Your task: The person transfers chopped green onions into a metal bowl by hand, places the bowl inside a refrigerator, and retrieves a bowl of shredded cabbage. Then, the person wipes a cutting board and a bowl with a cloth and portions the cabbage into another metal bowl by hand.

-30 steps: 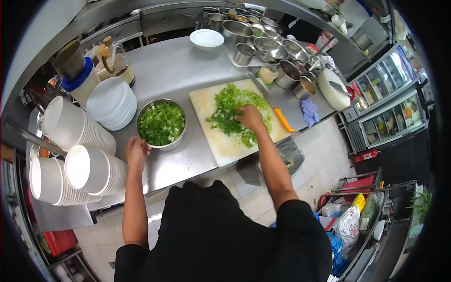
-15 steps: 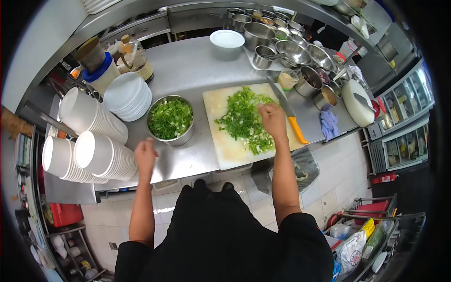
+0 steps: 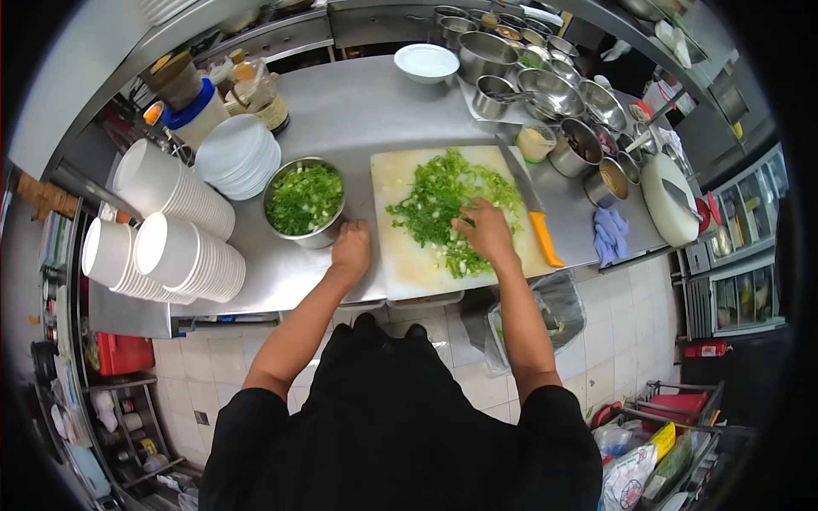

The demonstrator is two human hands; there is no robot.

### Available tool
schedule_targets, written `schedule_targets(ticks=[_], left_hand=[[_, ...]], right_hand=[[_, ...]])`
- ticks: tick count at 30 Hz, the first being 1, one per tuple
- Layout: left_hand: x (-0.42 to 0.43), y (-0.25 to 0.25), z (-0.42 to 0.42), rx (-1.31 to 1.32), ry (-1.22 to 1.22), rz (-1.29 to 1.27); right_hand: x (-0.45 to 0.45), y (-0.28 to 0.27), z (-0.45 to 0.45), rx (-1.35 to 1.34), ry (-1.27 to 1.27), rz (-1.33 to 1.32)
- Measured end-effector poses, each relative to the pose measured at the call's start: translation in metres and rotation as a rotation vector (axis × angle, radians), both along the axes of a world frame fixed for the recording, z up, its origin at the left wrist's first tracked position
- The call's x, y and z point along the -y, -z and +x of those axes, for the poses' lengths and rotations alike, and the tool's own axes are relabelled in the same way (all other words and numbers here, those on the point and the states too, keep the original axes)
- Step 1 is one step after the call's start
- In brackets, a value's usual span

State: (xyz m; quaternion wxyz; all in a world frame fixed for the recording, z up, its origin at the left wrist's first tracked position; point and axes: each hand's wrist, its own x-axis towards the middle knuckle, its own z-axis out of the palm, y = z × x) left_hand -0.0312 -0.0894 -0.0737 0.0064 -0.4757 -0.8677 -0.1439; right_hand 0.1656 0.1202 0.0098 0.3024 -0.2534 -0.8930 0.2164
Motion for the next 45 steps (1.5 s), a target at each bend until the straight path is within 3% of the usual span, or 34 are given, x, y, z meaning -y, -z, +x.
schedule_targets(ticks=[2,5,6,8,10,12,16,18,20,22,23,26,28,30,34,36,37,39,41,44,45], left_hand=[[-0.008,-0.013,-0.002,0.067,-0.058,-0.081],[-0.015,-0.014,-0.003,0.03,-0.036,-0.127],[-0.016,-0.013,-0.003,0.016,-0.032,-0.136],[-0.014,-0.01,-0.006,-0.005,-0.05,-0.156],[-0.013,-0.003,-0.007,0.103,-0.086,-0.045],[-0.012,0.003,-0.01,0.124,-0.114,-0.005],[-0.011,0.004,-0.005,0.151,-0.109,0.021],[-0.012,-0.003,-0.005,0.184,-0.099,0.0],[-0.018,-0.021,-0.003,0.209,-0.06,0.204],[-0.032,-0.019,-0.006,0.148,-0.057,0.222],[-0.038,-0.014,-0.01,0.116,-0.018,0.362],[-0.063,-0.016,-0.022,0.167,-0.093,0.352],[-0.072,0.003,-0.037,0.111,-0.103,0.349],[-0.075,0.002,-0.044,0.083,-0.092,0.253],[-0.078,0.02,-0.06,0.139,-0.119,0.186],[-0.08,0.02,-0.064,0.044,-0.055,0.218],[-0.08,0.016,-0.066,0.031,-0.003,0.212],[-0.082,0.017,-0.075,0.007,0.096,0.127],[-0.084,0.024,-0.085,0.028,0.148,0.047],[-0.091,0.038,-0.101,-0.038,0.053,-0.12],[-0.095,0.029,-0.097,-0.05,0.076,-0.108]], right_hand=[[-0.014,-0.009,0.002,0.104,-0.055,0.088],[-0.016,-0.041,0.014,-0.116,0.012,-0.206],[-0.016,-0.038,0.013,-0.116,-0.001,-0.211],[-0.012,-0.027,0.007,-0.194,0.023,-0.463],[-0.021,0.004,0.005,-0.132,0.016,-0.569],[-0.024,0.008,0.005,-0.217,-0.136,-0.278],[-0.016,0.008,0.007,-0.216,-0.167,-0.257],[-0.012,0.024,0.003,0.01,-0.102,-0.146],[-0.01,0.006,0.004,0.041,-0.052,-0.216],[-0.005,-0.005,0.01,-0.1,0.059,-0.457],[-0.002,-0.014,0.013,-0.199,0.04,-0.378],[0.009,-0.049,0.024,-0.454,0.001,-0.176],[0.011,-0.023,0.02,-0.494,0.043,-0.227],[0.006,0.019,0.018,-0.235,0.008,-0.216],[0.002,0.01,0.042,-0.376,0.183,-0.078],[-0.007,0.01,0.057,-0.433,0.15,-0.465],[-0.007,0.011,0.061,-0.417,0.159,-0.504],[-0.007,0.025,0.053,-0.51,0.093,-0.354],[-0.006,0.018,0.045,-0.226,0.106,-0.055],[-0.012,0.024,0.04,-0.219,0.119,-0.051],[-0.011,0.011,0.042,-0.284,0.107,-0.187]])
